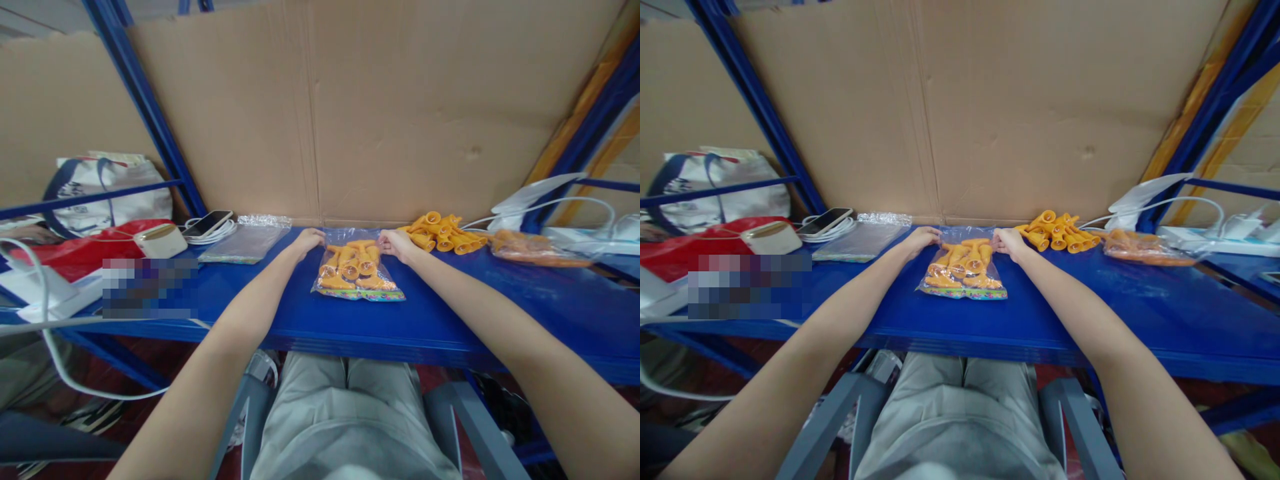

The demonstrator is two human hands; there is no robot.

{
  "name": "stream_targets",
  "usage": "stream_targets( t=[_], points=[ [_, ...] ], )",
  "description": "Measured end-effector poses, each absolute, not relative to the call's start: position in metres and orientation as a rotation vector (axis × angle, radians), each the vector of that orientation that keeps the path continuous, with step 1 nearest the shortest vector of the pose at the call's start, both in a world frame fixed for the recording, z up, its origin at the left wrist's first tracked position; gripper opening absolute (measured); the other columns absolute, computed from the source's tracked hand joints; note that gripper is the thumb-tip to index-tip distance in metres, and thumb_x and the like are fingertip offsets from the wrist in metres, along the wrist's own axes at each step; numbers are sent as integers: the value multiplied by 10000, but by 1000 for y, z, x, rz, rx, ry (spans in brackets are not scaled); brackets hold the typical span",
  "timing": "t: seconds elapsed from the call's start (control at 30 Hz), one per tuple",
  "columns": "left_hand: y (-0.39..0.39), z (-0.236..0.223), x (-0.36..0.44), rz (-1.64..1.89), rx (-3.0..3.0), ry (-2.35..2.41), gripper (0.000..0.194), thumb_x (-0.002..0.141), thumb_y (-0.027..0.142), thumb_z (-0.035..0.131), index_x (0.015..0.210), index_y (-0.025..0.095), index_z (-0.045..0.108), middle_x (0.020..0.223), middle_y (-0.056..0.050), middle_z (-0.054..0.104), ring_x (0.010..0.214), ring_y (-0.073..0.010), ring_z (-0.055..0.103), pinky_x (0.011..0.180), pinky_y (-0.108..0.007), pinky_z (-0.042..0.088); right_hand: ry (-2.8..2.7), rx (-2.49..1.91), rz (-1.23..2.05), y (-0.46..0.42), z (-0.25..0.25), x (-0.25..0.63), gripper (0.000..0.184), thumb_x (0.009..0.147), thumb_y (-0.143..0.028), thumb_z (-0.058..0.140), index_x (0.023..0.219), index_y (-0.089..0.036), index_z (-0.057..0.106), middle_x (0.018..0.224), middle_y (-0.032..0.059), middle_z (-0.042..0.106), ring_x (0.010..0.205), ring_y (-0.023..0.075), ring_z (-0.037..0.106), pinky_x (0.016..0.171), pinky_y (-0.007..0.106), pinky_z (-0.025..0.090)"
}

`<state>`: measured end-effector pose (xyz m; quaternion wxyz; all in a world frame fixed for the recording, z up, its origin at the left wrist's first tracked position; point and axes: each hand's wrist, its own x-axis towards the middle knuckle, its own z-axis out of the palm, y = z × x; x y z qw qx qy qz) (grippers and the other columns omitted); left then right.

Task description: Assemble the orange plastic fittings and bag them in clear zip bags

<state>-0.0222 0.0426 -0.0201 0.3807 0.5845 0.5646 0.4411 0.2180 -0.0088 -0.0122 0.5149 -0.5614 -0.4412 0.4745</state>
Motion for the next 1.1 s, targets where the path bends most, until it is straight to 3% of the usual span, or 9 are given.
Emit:
stream_targets(
  t=[0.13,0.3,0.67,0.83,1.1],
  points=[
    [35,-20,-19,1139,1568,1418,93,684,98,681,622,166,666,601,8,647,694,-152,633,774,-268,507,-1106,-1354,1152,-10,-13,219,179,797,-101,643,670,-192,555,575,-19,592,537,89,567,554,186,484],
    [28,-19,-15,1153,1611,1446,141,646,72,722,595,176,641,595,4,658,728,-170,655,790,-280,520,-1185,-1352,1140,-11,-15,219,204,812,-85,702,684,-191,585,640,-10,653,612,88,612,605,178,507],
    [33,-18,-17,1145,1555,1472,205,629,-24,632,563,158,565,495,47,573,569,-106,578,729,-243,519,-1149,-1267,1218,-10,-15,223,322,885,12,548,646,-189,474,574,-30,591,550,77,587,619,186,511],
    [30,-15,-22,1100,1491,1346,205,626,-9,693,602,152,568,502,51,587,558,-110,609,746,-266,547,-1192,-1235,1239,-10,-16,225,297,864,27,551,671,-192,496,578,-40,588,536,73,575,599,180,502],
    [25,-10,-27,1026,1475,1225,171,621,14,773,724,133,706,574,13,674,611,-139,672,822,-333,576,-1222,-1217,1232,-8,-17,226,234,787,28,579,695,-185,553,602,-24,619,540,78,574,562,178,475]
  ],
)
